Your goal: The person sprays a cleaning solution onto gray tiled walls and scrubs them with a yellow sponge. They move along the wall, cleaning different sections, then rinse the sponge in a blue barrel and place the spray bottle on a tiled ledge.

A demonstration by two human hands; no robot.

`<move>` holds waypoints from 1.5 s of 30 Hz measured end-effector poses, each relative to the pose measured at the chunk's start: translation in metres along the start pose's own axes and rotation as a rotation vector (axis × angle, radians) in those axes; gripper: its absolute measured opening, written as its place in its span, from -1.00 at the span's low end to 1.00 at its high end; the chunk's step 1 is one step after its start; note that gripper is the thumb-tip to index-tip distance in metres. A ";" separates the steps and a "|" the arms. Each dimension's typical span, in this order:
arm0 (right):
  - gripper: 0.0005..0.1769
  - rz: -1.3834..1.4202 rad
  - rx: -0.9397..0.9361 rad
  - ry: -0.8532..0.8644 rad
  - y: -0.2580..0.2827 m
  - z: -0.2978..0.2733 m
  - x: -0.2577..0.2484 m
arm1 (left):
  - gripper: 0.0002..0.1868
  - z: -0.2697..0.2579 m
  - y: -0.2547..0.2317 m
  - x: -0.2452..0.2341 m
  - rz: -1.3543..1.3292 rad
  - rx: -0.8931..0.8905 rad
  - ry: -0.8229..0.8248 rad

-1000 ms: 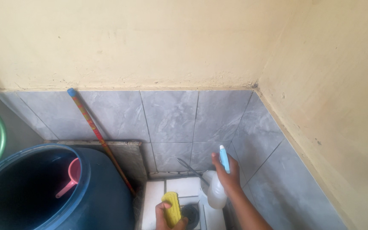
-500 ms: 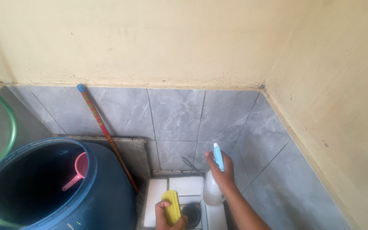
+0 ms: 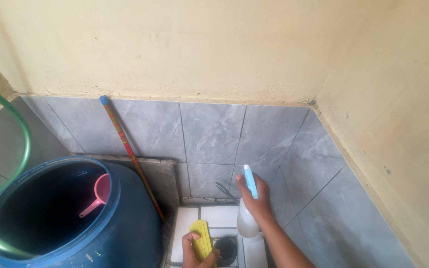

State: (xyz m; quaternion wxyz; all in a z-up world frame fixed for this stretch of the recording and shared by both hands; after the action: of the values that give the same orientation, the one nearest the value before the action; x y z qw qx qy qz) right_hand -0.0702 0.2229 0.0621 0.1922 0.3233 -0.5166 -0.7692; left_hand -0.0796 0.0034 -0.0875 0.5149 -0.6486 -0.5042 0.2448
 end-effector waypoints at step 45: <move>-0.61 0.178 0.390 -0.084 -0.092 -0.016 -0.037 | -0.32 -0.007 -0.001 0.002 0.018 0.123 0.061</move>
State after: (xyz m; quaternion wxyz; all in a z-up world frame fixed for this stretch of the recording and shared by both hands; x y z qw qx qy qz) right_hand -0.0290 0.2718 -0.0152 0.1717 0.2752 -0.6896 -0.6475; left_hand -0.0736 0.0023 -0.0834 0.5667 -0.6274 -0.4665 0.2600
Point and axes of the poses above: each hand's wrist, its own z-axis towards the middle knuckle, its own x-axis out of the palm, y = z × x, the point moved 5 cm from there along z, towards the middle knuckle, and after that the axes turned 2 degrees about z, right-handed, at the moved point
